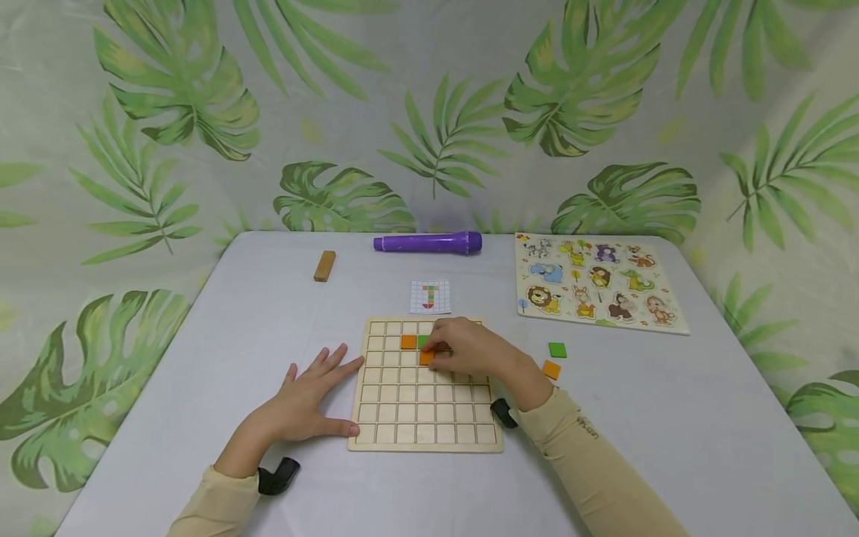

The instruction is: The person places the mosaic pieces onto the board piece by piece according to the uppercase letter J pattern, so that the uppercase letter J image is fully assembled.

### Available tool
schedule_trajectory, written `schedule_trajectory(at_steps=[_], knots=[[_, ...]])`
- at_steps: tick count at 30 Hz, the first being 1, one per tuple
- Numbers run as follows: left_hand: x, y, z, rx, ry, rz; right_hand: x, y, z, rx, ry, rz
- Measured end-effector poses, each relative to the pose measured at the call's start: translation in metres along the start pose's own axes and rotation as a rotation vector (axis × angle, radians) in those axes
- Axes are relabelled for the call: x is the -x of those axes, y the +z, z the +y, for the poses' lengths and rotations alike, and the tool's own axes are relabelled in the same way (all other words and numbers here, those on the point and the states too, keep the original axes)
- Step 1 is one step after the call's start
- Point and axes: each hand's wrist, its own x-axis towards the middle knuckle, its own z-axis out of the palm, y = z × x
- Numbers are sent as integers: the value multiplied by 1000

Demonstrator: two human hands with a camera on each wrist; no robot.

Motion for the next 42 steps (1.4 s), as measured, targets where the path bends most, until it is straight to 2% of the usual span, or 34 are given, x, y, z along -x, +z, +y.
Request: schedule_trajectory(at_steps=[13, 42], knots=[[1, 1, 0, -2, 6, 9, -2, 3, 1, 4, -10, 5], [0, 0, 1, -14, -2, 5, 3, -3, 0, 8, 24, 0]])
